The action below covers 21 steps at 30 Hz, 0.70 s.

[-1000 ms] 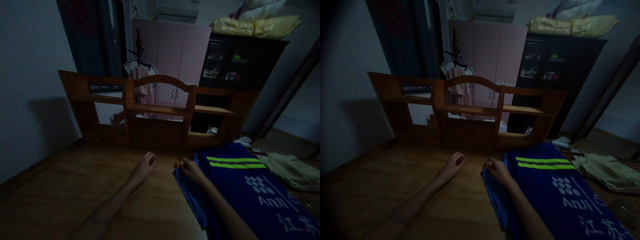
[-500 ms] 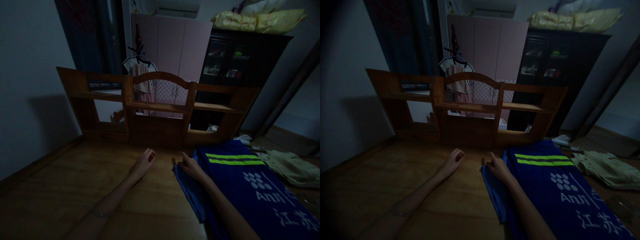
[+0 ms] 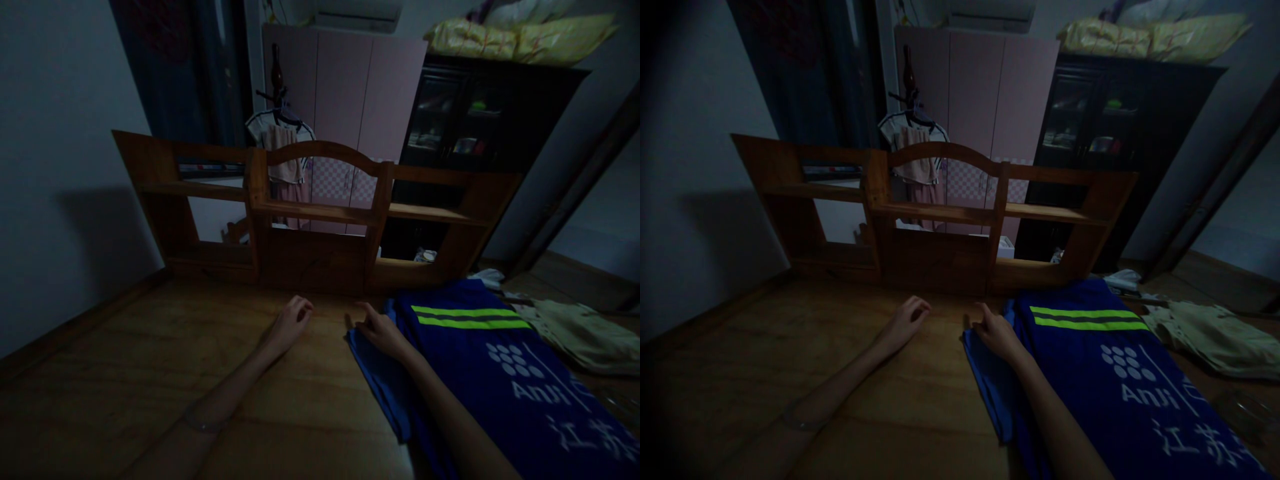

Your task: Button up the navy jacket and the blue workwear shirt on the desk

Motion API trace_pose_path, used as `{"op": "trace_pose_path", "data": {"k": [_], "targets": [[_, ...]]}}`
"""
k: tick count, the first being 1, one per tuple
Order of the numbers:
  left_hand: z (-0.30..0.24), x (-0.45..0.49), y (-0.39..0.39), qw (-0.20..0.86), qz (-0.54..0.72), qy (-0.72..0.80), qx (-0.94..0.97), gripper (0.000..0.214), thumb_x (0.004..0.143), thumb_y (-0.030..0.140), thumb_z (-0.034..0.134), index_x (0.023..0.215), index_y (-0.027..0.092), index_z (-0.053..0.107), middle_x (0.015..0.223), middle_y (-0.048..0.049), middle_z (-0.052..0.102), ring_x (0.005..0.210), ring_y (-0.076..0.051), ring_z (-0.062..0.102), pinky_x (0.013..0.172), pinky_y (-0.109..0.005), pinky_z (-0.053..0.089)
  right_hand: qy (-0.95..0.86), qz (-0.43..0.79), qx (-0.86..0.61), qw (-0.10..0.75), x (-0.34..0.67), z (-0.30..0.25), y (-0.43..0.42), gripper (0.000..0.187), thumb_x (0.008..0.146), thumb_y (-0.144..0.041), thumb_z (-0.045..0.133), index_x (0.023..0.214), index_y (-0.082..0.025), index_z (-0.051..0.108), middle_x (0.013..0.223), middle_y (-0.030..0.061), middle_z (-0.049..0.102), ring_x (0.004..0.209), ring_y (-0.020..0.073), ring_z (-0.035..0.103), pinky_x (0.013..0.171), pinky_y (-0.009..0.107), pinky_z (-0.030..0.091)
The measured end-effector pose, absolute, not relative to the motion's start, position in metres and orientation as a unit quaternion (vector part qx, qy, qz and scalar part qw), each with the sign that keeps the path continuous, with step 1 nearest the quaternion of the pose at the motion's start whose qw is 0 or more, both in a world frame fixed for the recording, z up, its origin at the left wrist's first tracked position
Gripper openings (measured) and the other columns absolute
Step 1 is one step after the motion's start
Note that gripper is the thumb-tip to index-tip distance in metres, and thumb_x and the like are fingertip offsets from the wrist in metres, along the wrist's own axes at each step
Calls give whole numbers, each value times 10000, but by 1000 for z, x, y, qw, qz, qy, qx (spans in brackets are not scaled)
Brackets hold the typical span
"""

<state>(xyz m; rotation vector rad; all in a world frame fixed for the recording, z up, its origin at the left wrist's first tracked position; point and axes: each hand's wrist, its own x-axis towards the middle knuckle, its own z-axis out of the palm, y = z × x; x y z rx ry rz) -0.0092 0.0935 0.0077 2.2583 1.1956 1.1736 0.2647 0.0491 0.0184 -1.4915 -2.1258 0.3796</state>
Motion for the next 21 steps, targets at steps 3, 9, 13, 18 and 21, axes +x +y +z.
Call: {"op": "trace_pose_path", "data": {"k": [3, 9, 13, 18, 21], "targets": [[7, -10, 93, 166, 410, 420, 793, 150, 863, 209, 447, 880, 185, 594, 939, -37, 547, 814, -142, 561, 761, -273, 458, -783, 136, -551, 256, 265, 18, 50, 464, 861, -253, 495, 1310, -235, 379, 744, 9, 640, 709, 167, 612, 638, 232, 362], [6, -10, 95, 168, 409, 420, 792, 156, 869, 221, 445, 889, 192, 597, 950, -35, 552, 829, -145, 564, 776, -275, 454, -786, 128, -551, 249, 266, 16, 51, 398, 870, -274, 495, 1258, -216, 429, 743, 15, 645, 703, 168, 610, 627, 228, 352], [4, -10, 97, 163, 411, 421, 792, 158, 867, 226, 448, 885, 191, 601, 945, -39, 558, 833, -151, 563, 781, -280, 450, -786, 127, -555, 242, 265, 18, 50, 363, 882, -298, 485, 1231, -206, 450, 733, 17, 641, 685, 165, 606, 603, 219, 338], [1, -10, 99, 161, 414, 422, 790, 169, 878, 245, 441, 880, 193, 602, 918, -33, 569, 825, -150, 561, 764, -276, 442, -786, 129, -555, 239, 261, 25, 47, 336, 917, -417, 419, 1159, -204, 511, 686, 16, 620, 638, 162, 592, 566, 218, 325], [1, -10, 99, 161, 414, 421, 791, 183, 886, 257, 433, 872, 191, 603, 901, -32, 574, 817, -151, 559, 753, -274, 439, -784, 129, -558, 239, 260, 27, 46, 363, 919, -464, 397, 1134, -203, 527, 667, 13, 610, 624, 161, 585, 558, 218, 321]]}}
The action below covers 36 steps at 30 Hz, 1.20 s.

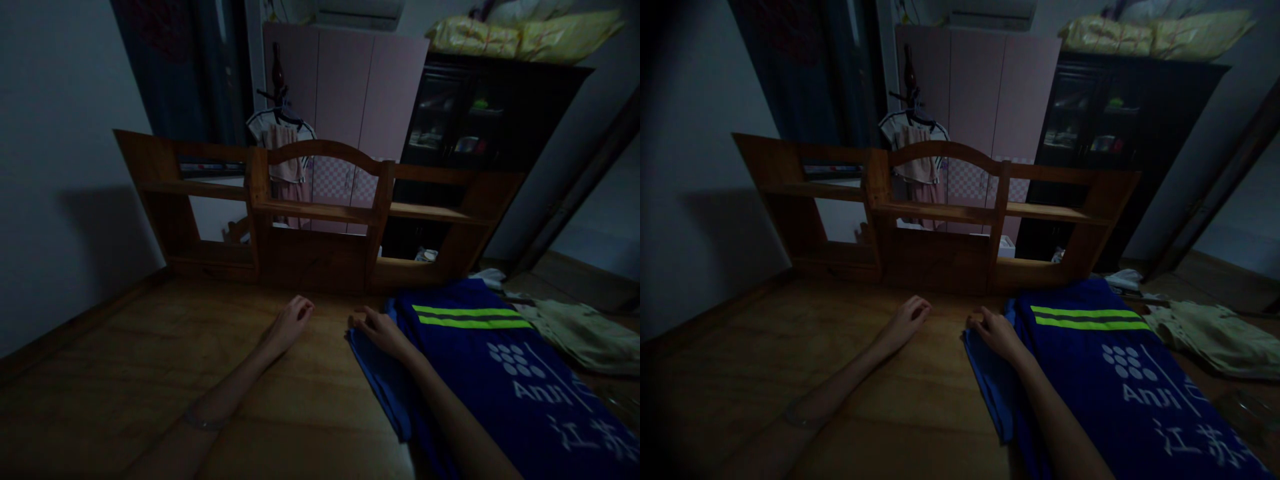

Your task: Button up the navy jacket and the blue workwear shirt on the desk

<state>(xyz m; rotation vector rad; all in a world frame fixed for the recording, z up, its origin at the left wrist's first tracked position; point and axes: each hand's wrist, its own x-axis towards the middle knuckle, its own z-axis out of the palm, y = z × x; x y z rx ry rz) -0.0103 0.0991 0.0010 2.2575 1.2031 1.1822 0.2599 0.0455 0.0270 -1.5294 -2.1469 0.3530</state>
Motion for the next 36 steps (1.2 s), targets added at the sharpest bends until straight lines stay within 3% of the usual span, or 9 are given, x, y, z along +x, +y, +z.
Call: {"op": "trace_pose_path", "data": {"k": [18, 29, 36], "targets": [[4, -11, 97, 165, 408, 425, 791, 183, 874, 248, 432, 890, 194, 607, 915, -35, 569, 821, -152, 565, 763, -280, 451, -791, 130, -548, 237, 261, 26, 46, 294, 909, -360, 452, 1148, -204, 522, 672, 11, 615, 631, 159, 589, 563, 218, 320], [6, -9, 98, 161, 408, 423, 793, 202, 880, 283, 428, 853, 181, 600, 895, -37, 569, 791, -142, 555, 736, -256, 430, -790, 133, -548, 238, 260, 26, 45, 362, 916, -446, 415, 1138, -191, 544, 641, 9, 603, 596, 156, 575, 542, 221, 324], [8, -5, 94, 171, 353, 498, 773, 190, 847, 338, 457, 865, 195, 579, 564, 41, 459, 527, -119, 460, 516, -217, 313, -783, 67, -567, 246, 265, 41, 41, 261, 924, -332, 413, 1113, -231, 562, 775, 26, 665, 692, 167, 626, 589, 228, 369]]}}
